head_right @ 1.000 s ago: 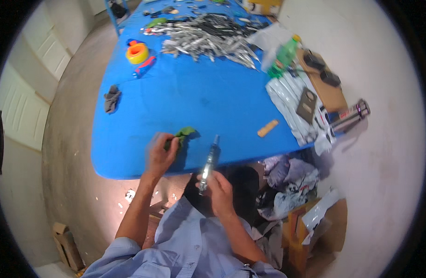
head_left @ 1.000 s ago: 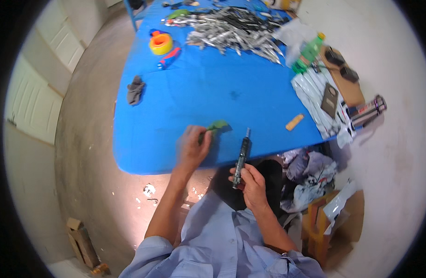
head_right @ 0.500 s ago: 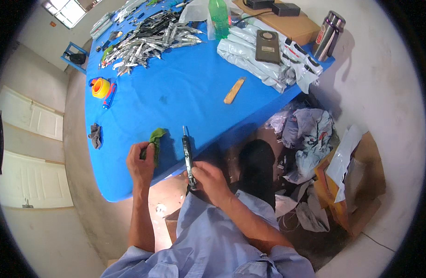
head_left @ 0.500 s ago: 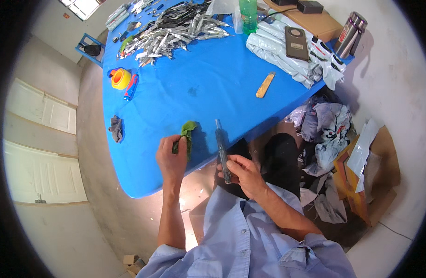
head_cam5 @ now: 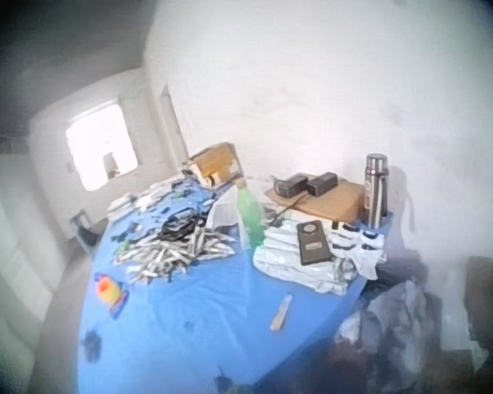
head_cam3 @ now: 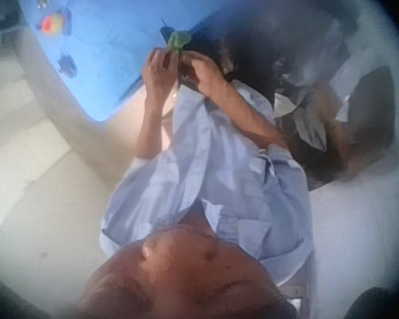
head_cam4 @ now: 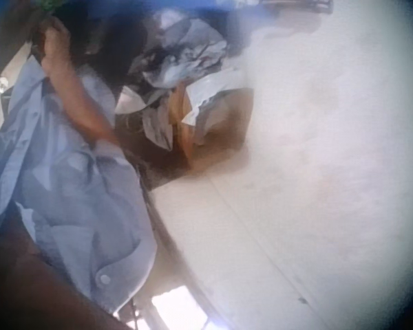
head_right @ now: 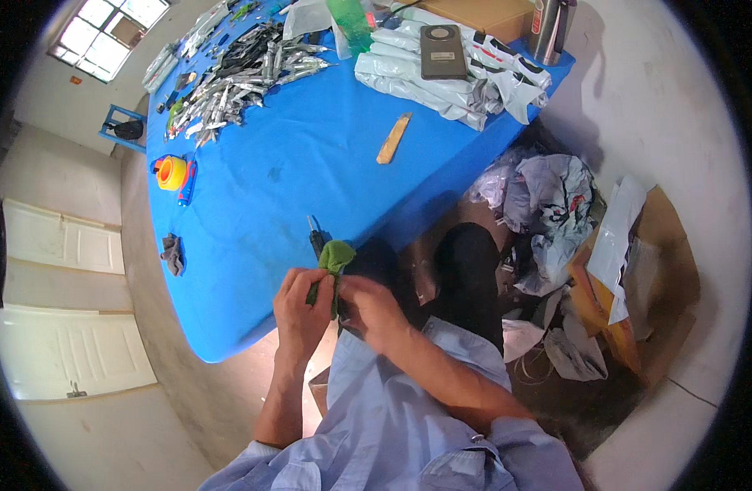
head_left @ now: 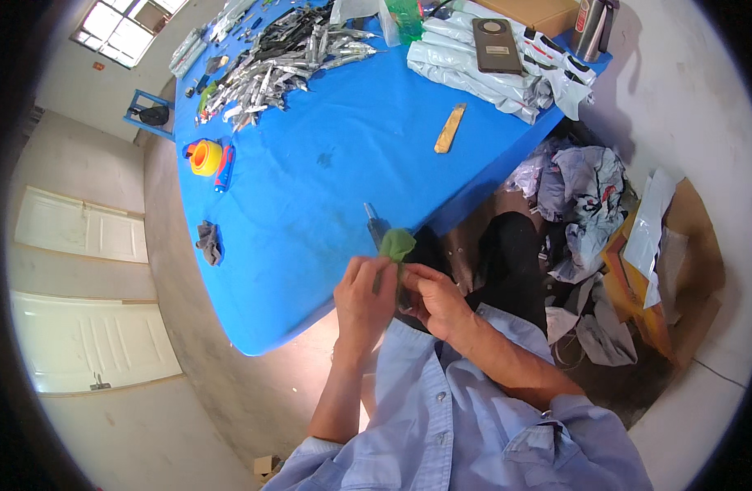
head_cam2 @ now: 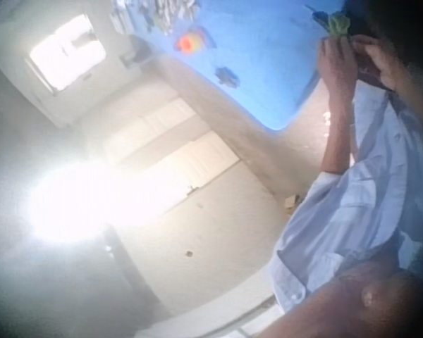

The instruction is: The person assembles an electronic shaver by cleaning components with a cloth, applying adhesive tape, and securing parts with a screwdriver.

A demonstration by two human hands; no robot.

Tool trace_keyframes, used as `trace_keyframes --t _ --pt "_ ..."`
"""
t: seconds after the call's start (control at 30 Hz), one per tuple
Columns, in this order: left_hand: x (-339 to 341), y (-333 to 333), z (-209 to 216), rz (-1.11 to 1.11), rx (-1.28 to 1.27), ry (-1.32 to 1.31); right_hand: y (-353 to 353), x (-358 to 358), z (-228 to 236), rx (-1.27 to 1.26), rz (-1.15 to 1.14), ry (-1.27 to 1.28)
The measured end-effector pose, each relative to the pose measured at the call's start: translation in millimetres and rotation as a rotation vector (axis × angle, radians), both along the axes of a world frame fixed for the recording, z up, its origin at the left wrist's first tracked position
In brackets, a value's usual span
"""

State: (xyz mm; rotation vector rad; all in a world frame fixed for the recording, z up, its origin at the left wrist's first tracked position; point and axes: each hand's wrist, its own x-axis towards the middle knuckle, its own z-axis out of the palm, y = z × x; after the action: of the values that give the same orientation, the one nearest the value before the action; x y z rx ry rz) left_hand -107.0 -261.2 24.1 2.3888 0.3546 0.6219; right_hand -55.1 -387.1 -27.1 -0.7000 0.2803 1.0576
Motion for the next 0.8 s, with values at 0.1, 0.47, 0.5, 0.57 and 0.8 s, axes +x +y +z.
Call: trace_keyframes --t 0.1,0.47,0.5,0.57,0.8 --pt "-8.2 -1.0 5.8 0.005 -0.016 0.074 2.3 -2.5 5.3 0.004 -0.017 0.034" --pt "-35.5 -17.3 14.7 -0.113 -0.033 0.207 0.6 -2.6 -10.6 0.103 -0.037 0.030" --pt "-35.7 -18.0 14.5 -0.143 -0.021 0.192 0.6 -3.2 -14.4 0.131 -0.044 0.031" --pt "-36.2 -18.0 16.3 -0.128 -0.063 0.214 -1.0 -3.4 -21.3 0.133 -0.038 0.029" --pt "-33.4 23.8 7.3 0.150 -0.342 0.126 -10.7 2.8 -6.4 0.004 0.044 0.032"
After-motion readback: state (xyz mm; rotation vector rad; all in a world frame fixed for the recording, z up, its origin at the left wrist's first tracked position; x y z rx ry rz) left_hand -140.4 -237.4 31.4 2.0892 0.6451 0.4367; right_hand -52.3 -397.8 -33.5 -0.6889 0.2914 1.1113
